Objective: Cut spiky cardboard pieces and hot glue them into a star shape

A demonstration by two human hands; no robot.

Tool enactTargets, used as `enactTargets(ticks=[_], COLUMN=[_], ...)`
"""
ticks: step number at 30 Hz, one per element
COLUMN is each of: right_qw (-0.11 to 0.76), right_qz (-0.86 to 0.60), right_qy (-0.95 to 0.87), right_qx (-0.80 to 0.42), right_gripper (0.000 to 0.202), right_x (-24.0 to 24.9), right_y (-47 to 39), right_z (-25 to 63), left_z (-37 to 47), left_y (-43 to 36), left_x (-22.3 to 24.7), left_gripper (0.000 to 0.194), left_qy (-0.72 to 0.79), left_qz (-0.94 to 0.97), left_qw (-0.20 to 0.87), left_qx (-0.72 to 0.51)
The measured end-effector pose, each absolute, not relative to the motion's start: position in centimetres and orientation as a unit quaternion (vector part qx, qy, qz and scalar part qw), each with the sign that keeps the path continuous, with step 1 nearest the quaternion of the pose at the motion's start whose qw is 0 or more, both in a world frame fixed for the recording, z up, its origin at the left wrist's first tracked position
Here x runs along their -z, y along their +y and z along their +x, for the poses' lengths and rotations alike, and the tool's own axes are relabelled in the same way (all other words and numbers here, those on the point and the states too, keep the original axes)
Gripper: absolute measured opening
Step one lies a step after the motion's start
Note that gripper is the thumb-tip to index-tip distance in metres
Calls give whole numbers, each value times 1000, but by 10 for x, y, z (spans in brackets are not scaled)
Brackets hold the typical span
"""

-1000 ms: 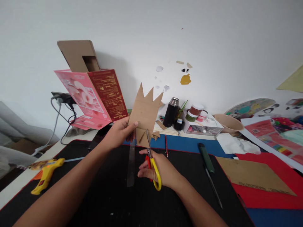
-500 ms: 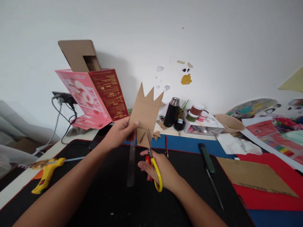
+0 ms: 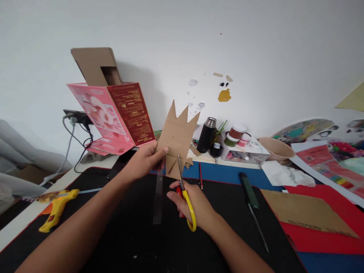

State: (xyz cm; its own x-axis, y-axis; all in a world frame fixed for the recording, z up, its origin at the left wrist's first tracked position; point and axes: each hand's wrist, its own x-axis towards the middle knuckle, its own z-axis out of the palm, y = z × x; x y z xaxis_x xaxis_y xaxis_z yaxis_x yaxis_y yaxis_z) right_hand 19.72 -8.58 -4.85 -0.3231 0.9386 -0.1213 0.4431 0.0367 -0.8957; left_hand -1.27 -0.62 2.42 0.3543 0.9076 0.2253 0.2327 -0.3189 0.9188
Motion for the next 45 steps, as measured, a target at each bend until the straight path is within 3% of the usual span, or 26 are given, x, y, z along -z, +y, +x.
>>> enactTargets(ticks=[7, 25, 39, 45], right_qw=[273, 298, 281, 281], right_qz=[-511, -528, -529, -541], right_qy=[-671, -654, -645, -666], right_qx=[-463, -453, -475, -430], right_gripper=[26, 42, 35, 30], right_x=[47, 62, 56, 50], right_y=[-86, -85, -84, -85], right_z=[196, 193, 194, 195], left_z=[-10, -9, -9, -10], left_y=[-8, -4, -1, -2], left_x=[-26, -19, -17, -16], left_gripper=[47, 46, 44, 44], left_qy=[408, 410, 413, 416], left_qz=[702, 704, 702, 702], left_qw=[429, 423, 421, 417], left_qx=[-397, -398, -400, -400])
